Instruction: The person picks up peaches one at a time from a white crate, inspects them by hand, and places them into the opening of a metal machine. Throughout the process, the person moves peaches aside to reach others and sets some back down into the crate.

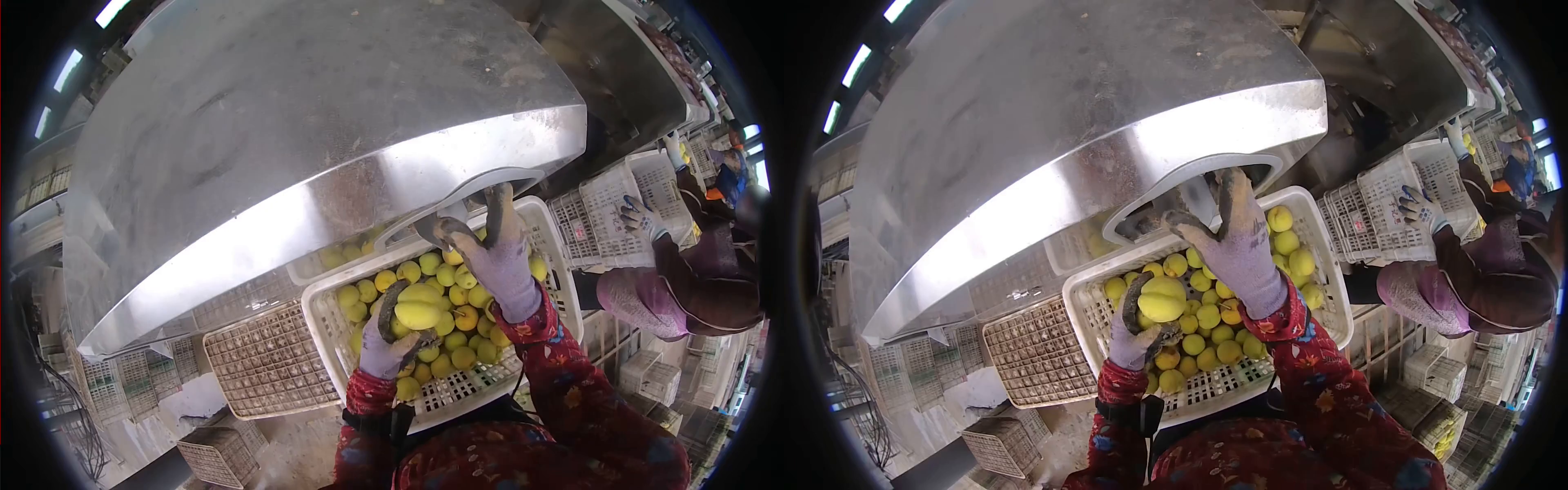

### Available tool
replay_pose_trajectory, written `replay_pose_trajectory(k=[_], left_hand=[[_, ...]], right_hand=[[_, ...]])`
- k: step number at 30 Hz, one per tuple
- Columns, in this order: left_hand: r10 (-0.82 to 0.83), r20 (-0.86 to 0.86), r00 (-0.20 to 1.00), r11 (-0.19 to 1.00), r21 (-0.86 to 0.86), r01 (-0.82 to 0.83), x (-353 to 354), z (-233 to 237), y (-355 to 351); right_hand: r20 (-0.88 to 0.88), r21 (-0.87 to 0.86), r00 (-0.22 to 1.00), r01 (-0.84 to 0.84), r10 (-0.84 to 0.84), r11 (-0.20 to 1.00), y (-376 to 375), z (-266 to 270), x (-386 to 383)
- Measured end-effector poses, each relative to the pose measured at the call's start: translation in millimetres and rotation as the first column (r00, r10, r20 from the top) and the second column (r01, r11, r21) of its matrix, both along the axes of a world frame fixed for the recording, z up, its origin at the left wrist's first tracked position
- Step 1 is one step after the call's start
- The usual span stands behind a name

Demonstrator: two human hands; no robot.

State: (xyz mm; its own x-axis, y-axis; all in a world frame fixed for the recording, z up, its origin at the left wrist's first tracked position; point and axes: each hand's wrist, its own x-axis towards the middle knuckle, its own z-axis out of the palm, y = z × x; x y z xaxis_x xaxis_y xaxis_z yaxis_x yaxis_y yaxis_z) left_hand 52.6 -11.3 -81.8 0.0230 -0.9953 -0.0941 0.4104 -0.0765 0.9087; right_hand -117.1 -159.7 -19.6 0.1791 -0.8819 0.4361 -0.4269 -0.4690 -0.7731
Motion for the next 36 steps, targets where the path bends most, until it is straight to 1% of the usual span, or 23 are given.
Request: replay_pose_trajectory(k=[1, 3, 5, 6, 9, 11, 12, 13, 14, 15, 16, 18, 19, 20, 22, 24, 25, 27, 28, 30, 31, 33, 36], left_hand=[[0.021, -0.03, 0.999, 1.0, -0.012, -0.021, -1.2, 16.6, -4.5], [0.032, 0.133, 0.991, 0.998, -0.054, -0.025, -3.3, 25.9, -11.9], [0.042, 0.31, 0.95, 0.993, -0.117, -0.006, -5.4, 21.2, -17.3], [0.019, 0.313, 0.949, 0.993, -0.114, 0.018, -7.7, 18.6, -20.4], [-0.023, 0.37, 0.929, 0.993, -0.096, 0.063, -11.2, 22.0, -33.4], [-0.021, 0.465, 0.885, 0.996, -0.062, 0.056, -10.7, 42.4, -40.8], [-0.004, 0.1, 0.995, 0.998, 0.07, -0.003, -10.0, 37.2, -39.3], [0.056, 0.095, 0.994, 0.992, 0.104, -0.066, -6.4, 26.2, -43.5], [0.109, -0.038, 0.993, 0.979, 0.175, -0.101, -4.6, 21.5, -38.8], [0.171, -0.167, 0.971, 0.96, 0.252, -0.125, -4.4, 25.7, -37.8], [0.176, -0.329, 0.928, 0.971, 0.215, -0.108, -4.6, 24.6, -37.7], [0.166, -0.621, 0.766, 0.985, 0.145, -0.095, -7.4, 23.8, -32.8], [0.161, -0.608, 0.777, 0.986, 0.137, -0.096, -7.9, 26.2, -31.9], [0.152, -0.597, 0.788, 0.987, 0.127, -0.095, -8.9, 30.2, -32.6], [0.156, -0.602, 0.783, 0.986, 0.137, -0.092, -10.0, 34.2, -32.0], [0.173, -0.623, 0.763, 0.985, 0.113, -0.132, -15.0, 40.9, -32.5], [0.182, -0.635, 0.751, 0.983, 0.105, -0.149, -16.7, 44.3, -32.7], [0.215, -0.445, 0.869, 0.976, 0.128, -0.176, -17.4, 48.1, -31.8], [0.22, -0.339, 0.915, 0.974, 0.137, -0.183, -18.0, 49.7, -31.2], [0.189, -0.323, 0.928, 0.979, 0.137, -0.152, -20.3, 52.1, -33.0], [0.173, -0.314, 0.933, 0.981, 0.136, -0.136, -21.5, 53.4, -34.3], [0.156, -0.376, 0.913, 0.985, 0.134, -0.113, -24.1, 54.9, -34.2], [0.139, -0.532, 0.835, 0.989, 0.121, -0.088, -30.5, 55.0, -39.1]], right_hand=[[-0.013, 0.059, 0.995, -0.102, 0.103, 0.993, 12.9, 8.2, -8.0], [-0.029, 0.185, 0.952, -0.294, 0.304, 0.938, 36.2, 30.2, -20.4], [0.01, 0.268, 0.926, -0.365, 0.376, 0.892, 55.9, 28.2, -19.6], [0.033, 0.305, 0.913, -0.397, 0.407, 0.866, 60.4, 27.3, -18.8], [-0.01, 0.28, 0.942, -0.319, 0.336, 0.905, 57.6, 20.0, -19.8], [0.02, 0.222, 0.994, -0.111, 0.109, 0.969, 52.1, 22.8, -12.7], [0.041, 0.194, 0.999, -0.004, -0.004, 0.981, 47.4, 24.2, -7.6], [-0.03, 0.15, 0.999, 0.032, -0.028, 0.988, 37.5, 23.0, -2.8], [-0.101, 0.105, 0.993, 0.064, -0.053, 0.992, 23.2, 19.2, 2.5], [-0.17, 0.061, 0.982, 0.091, -0.08, 0.994, 10.0, 13.1, 9.6], [-0.24, 0.136, 0.967, 0.118, -0.082, 0.984, -1.1, 0.3, 21.6], [-0.373, -0.098, 0.919, 0.102, -0.132, 0.99, -15.7, -14.0, 33.3], [-0.428, -0.213, 0.888, 0.081, -0.167, 0.974, -20.3, -17.5, 37.2], [-0.505, -0.06, 0.862, 0.016, -0.045, 0.998, -23.6, -17.1, 28.3], [-0.193, 0.089, 0.981, 0.031, -0.013, 0.996, -13.3, 12.6, 16.3], [0.054, 0.197, 0.997, -0.066, 0.056, 0.978, 7.1, 23.9, -0.5], [-0.041, 0.145, 0.982, -0.174, 0.182, 0.974, 17.8, 27.5, -8.1], [-0.244, 0.083, 0.881, -0.397, 0.405, 0.914, 36.7, 44.1, -17.7], [-0.236, 0.066, 0.9, -0.362, 0.367, 0.93, 46.5, 36.8, -17.8], [-0.219, 0.023, 0.932, -0.291, 0.289, 0.956, 59.2, 15.3, -13.5], [-0.097, 0.069, 0.957, -0.269, 0.275, 0.961, 62.9, 9.8, -13.6], [0.15, 0.171, 0.964, -0.245, 0.221, 0.954, 67.9, 4.3, -12.9], [0.088, 0.211, 0.974, -0.222, 0.208, 0.952, 70.8, 13.3, -16.2]])
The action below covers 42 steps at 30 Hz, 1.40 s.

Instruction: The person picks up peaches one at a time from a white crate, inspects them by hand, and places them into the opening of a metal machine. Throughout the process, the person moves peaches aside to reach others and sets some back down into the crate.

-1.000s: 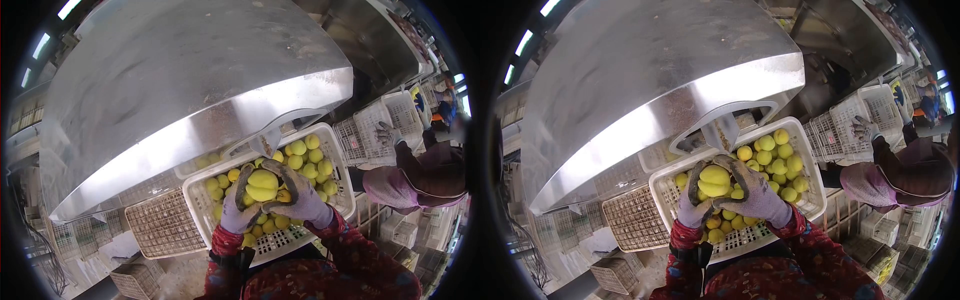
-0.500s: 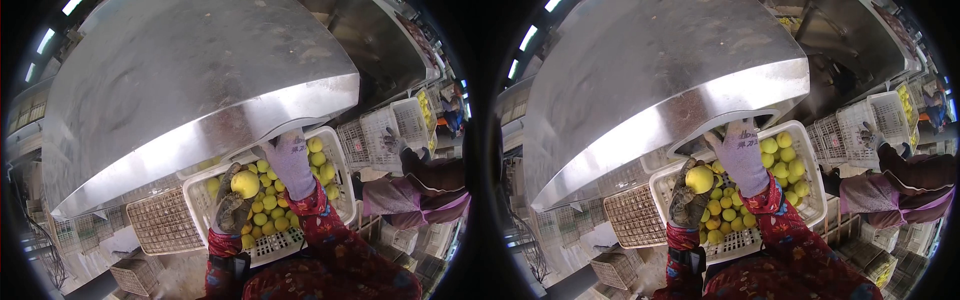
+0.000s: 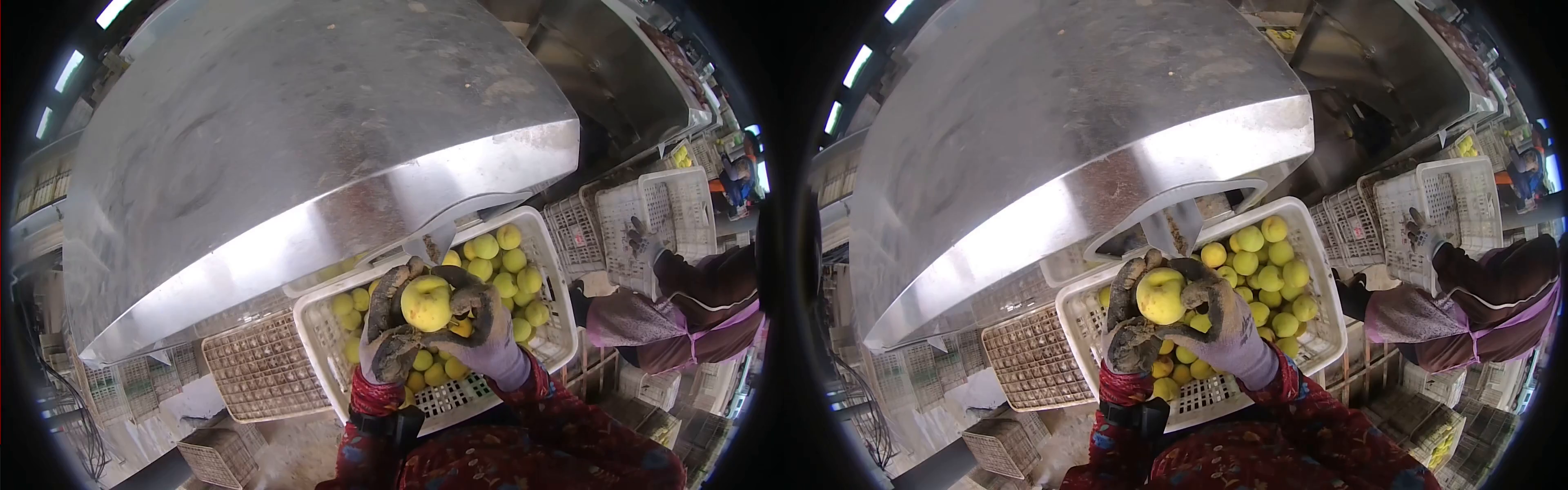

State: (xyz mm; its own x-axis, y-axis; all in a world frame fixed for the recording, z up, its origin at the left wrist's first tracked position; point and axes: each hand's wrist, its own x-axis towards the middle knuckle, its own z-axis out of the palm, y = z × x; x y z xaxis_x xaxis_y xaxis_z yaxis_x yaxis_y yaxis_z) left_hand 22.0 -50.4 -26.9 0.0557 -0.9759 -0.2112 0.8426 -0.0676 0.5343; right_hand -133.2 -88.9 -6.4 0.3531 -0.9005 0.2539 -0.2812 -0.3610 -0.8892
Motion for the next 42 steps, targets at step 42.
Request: replay_pose_trajectory(k=[42], left_hand=[[-0.446, 0.673, 0.59, 0.884, 0.435, 0.172, -20.3, -192.4, 41.3]], right_hand=[[-0.992, 0.053, 0.096, -0.224, 0.076, 0.973, -36.3, -185.7, -32.4]])
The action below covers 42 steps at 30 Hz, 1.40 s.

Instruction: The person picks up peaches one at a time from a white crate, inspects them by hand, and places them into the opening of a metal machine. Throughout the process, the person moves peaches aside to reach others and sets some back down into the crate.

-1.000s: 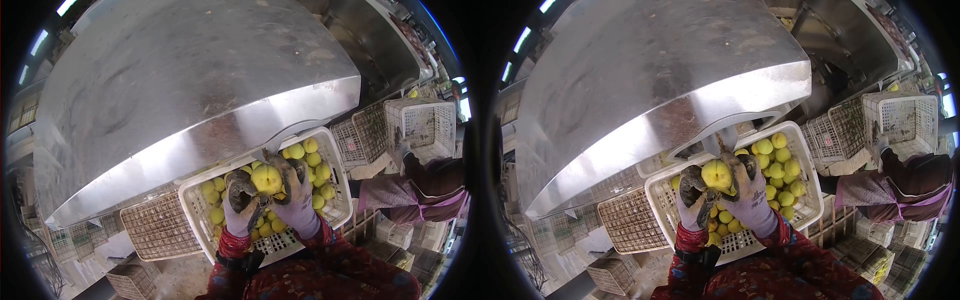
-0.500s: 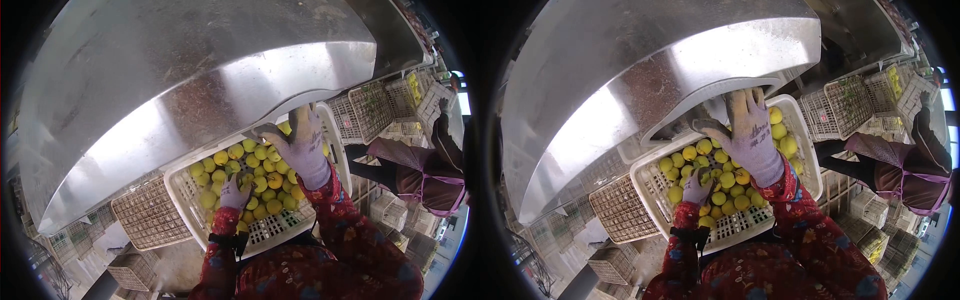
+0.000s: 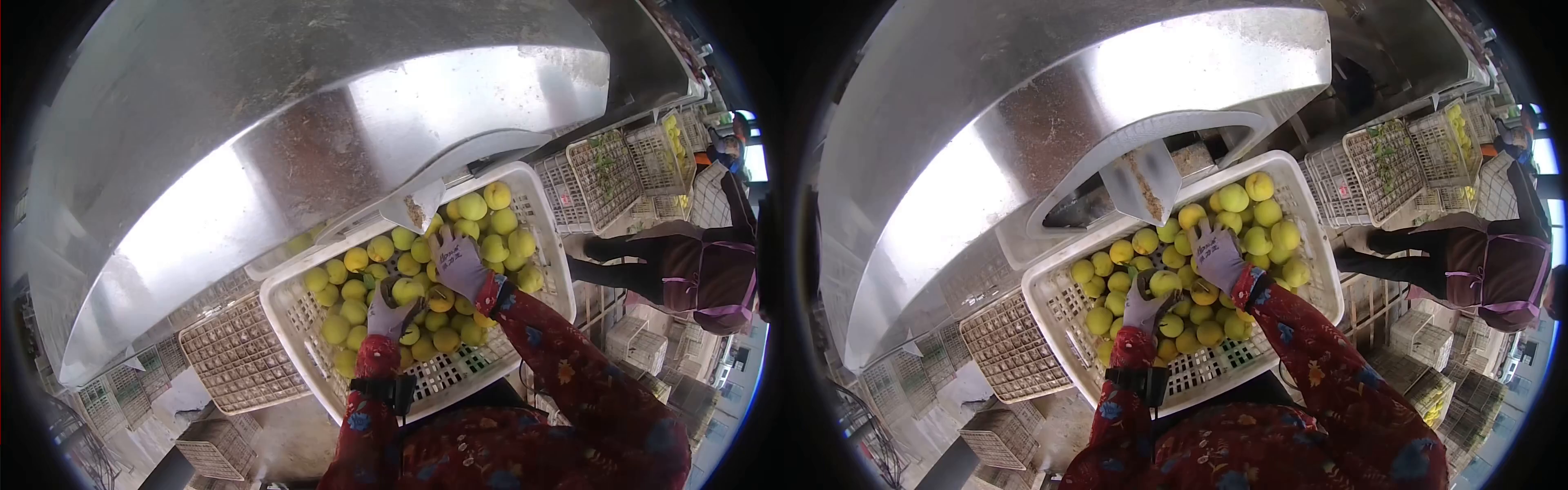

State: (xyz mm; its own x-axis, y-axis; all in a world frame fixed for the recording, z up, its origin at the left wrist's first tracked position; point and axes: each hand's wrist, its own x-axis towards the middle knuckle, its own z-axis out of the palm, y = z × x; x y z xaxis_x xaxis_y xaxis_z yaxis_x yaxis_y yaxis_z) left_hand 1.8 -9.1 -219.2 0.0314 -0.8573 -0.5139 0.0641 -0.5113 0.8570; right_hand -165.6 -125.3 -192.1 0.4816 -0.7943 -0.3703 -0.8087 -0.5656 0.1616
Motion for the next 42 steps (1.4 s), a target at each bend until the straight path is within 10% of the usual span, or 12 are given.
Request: replay_pose_trajectory(k=[5, 13, 20, 26, 29, 33, 39, 42], left_hand=[[0.355, -0.619, 0.7, 0.924, 0.12, -0.363, 31.6, 31.8, 13.3], [0.34, -0.843, 0.418, 0.861, 0.1, -0.499, 27.4, 108.1, 14.3], [0.292, -0.654, 0.698, 0.867, -0.127, -0.482, 45.0, 167.7, 9.4], [0.269, -0.491, 0.829, 0.901, -0.175, -0.396, 57.7, 175.3, 6.7], [0.163, -0.683, 0.712, 0.848, -0.271, -0.454, 46.6, 187.0, -10.3], [0.166, -0.697, 0.698, 0.874, -0.223, -0.431, 28.2, 193.6, -21.1], [0.106, -0.668, 0.737, 0.892, -0.264, -0.367, 28.7, 166.1, -27.6], [0.097, -0.259, 0.961, 0.978, -0.152, -0.14, 46.0, 65.7, -0.1]], right_hand=[[0.108, 0.264, 0.986, 0.092, -0.124, 0.96, -9.1, 20.6, -0.7], [0.831, 0.272, 0.492, 0.046, -0.259, 0.961, 49.7, 146.7, 16.4], [0.923, 0.266, 0.199, 0.289, -0.33, 0.92, 36.3, 195.8, 35.8], [0.886, -0.121, 0.462, 0.305, -0.036, 0.945, -57.2, 165.2, 65.3], [0.978, 0.042, 0.191, 0.23, -0.087, 0.972, -29.7, 188.6, 38.4], [0.9, -0.003, 0.435, -0.092, 0.043, 0.996, 18.7, 222.4, 36.8], [0.847, -0.273, 0.526, 0.305, 0.078, 0.912, 0.7, 175.1, 43.6], [0.707, -0.36, 0.706, 0.317, 0.035, 0.877, -48.6, 154.5, 65.6]])
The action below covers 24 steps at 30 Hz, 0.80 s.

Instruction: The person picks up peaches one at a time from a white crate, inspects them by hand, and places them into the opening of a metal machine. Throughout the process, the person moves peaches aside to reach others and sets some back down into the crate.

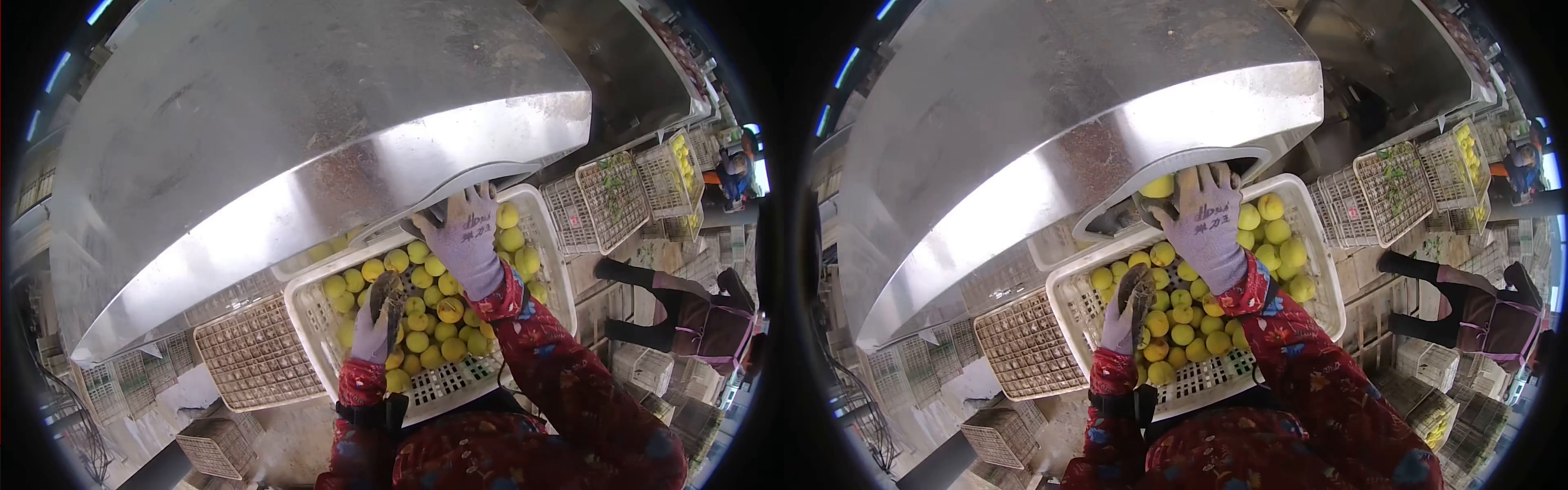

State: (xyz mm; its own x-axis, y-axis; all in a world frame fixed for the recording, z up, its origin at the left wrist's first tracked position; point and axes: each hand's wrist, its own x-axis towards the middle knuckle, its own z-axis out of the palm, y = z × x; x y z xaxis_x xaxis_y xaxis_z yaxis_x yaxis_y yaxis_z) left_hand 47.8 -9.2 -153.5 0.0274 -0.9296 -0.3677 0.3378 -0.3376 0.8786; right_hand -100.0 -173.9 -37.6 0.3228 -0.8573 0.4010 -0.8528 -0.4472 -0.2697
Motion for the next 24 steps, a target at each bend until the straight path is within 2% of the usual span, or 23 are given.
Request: replay_pose_trajectory(k=[1, 2, 3, 4, 5, 7, 8, 9, 10, 11, 13, 14, 16, 17, 18, 19, 20, 21, 23, 24], left_hand=[[-0.066, 0.125, 0.99, 0.996, 0.062, 0.059, -1.7, -6.3, 1.2], [-0.356, 0.421, 0.834, 0.92, 0.315, 0.233, -5.3, -14.5, -1.4], [-0.636, 0.566, 0.526, 0.758, 0.585, 0.287, -12.0, -10.5, -7.8], [-0.724, 0.624, 0.296, 0.69, 0.662, 0.294, -25.2, -26.3, -2.2], [-0.765, 0.635, 0.111, 0.632, 0.704, 0.324, -35.3, -38.5, 8.3], [-0.753, 0.608, -0.253, 0.517, 0.784, 0.344, -53.4, -66.2, 30.4], [-0.802, 0.541, -0.253, 0.452, 0.826, 0.336, -59.3, -88.7, 30.0], [-0.838, 0.507, -0.2, 0.419, 0.834, 0.36, -60.1, -86.1, 21.5], [-0.871, 0.466, -0.155, 0.381, 0.841, 0.384, -56.3, -76.3, 7.0], [-0.898, 0.426, -0.114, 0.35, 0.845, 0.404, -52.4, -72.5, -3.0], [-0.872, 0.487, -0.056, 0.44, 0.827, 0.351, -67.9, -92.7, -4.7], [-0.855, 0.519, -0.026, 0.484, 0.813, 0.323, -76.0, -103.7, -3.7], [-0.789, 0.592, -0.163, 0.498, 0.772, 0.395, -82.5, -114.7, 5.4], [-0.749, 0.62, -0.235, 0.489, 0.756, 0.435, -82.4, -118.5, 11.8], [-0.74, 0.627, -0.243, 0.484, 0.747, 0.455, -79.3, -115.8, 12.1], [-0.776, 0.595, -0.208, 0.461, 0.76, 0.458, -75.1, -106.0, 5.3], [-0.808, 0.564, -0.169, 0.44, 0.769, 0.465, -71.4, -92.6, -4.3], [-0.84, 0.527, -0.128, 0.415, 0.776, 0.475, -69.8, -84.5, -8.6], [-0.746, 0.651, -0.141, 0.513, 0.697, 0.501, -66.6, -94.0, 14.9], [-0.689, 0.708, -0.152, 0.558, 0.653, 0.513, -64.0, -97.2, 20.0]], right_hand=[[-0.033, -0.061, 0.999, 0.009, -0.011, 0.998, -5.2, -1.9, 1.6], [0.065, -0.029, 0.998, -0.021, 0.022, 0.999, -5.2, 2.0, -3.2], [0.162, 0.004, 0.985, -0.054, 0.053, 0.999, -4.5, 10.6, -11.0], [0.26, 0.029, 0.963, -0.084, 0.074, 0.996, -4.9, 14.0, -19.4], [0.268, 0.023, 0.953, -0.153, 0.141, 0.988, 0.8, 10.3, -32.4], [0.276, 0.004, 0.918, -0.296, 0.284, 0.955, 22.2, -3.2, -62.4], [0.251, 0.24, 0.953, -0.231, 0.17, 0.943, 29.2, -18.8, -70.9], [0.2, 0.462, 0.978, -0.15, 0.062, 0.874, 37.2, -43.6, -79.1], [0.128, 0.658, 0.991, -0.055, -0.04, 0.751, 43.7, -71.7, -83.9], [0.085, 0.619, 0.996, -0.022, -0.039, 0.785, 42.1, -106.0, -82.5], [0.002, 0.528, 0.999, 0.035, -0.043, 0.848, 35.3, -173.5, -69.5], [-0.116, 0.563, 0.99, 0.129, -0.076, 0.816, 35.5, -196.5, -57.1], [-0.348, 0.587, 0.929, 0.319, -0.124, 0.744, 28.6, -218.7, -31.2], [-0.234, 0.644, 0.96, 0.272, -0.154, 0.715, 29.4, -219.1, -32.9], [-0.122, 0.694, 0.974, 0.221, -0.19, 0.685, 31.6, -208.9, -37.5], [-0.009, 0.732, 0.973, 0.162, -0.229, 0.662, 29.8, -192.2, -42.7], [0.23, 0.792, 0.93, -0.008, -0.287, 0.61, 32.0, -161.2, -50.9], [0.399, 0.753, 0.879, -0.151, -0.262, 0.64, 38.2, -145.6, -61.9], [0.699, 0.598, 0.688, -0.413, -0.195, 0.686, 53.6, -121.5, -78.4], [0.748, 0.636, 0.57, -0.473, -0.339, 0.61, 59.6, -96.1, -76.7]])
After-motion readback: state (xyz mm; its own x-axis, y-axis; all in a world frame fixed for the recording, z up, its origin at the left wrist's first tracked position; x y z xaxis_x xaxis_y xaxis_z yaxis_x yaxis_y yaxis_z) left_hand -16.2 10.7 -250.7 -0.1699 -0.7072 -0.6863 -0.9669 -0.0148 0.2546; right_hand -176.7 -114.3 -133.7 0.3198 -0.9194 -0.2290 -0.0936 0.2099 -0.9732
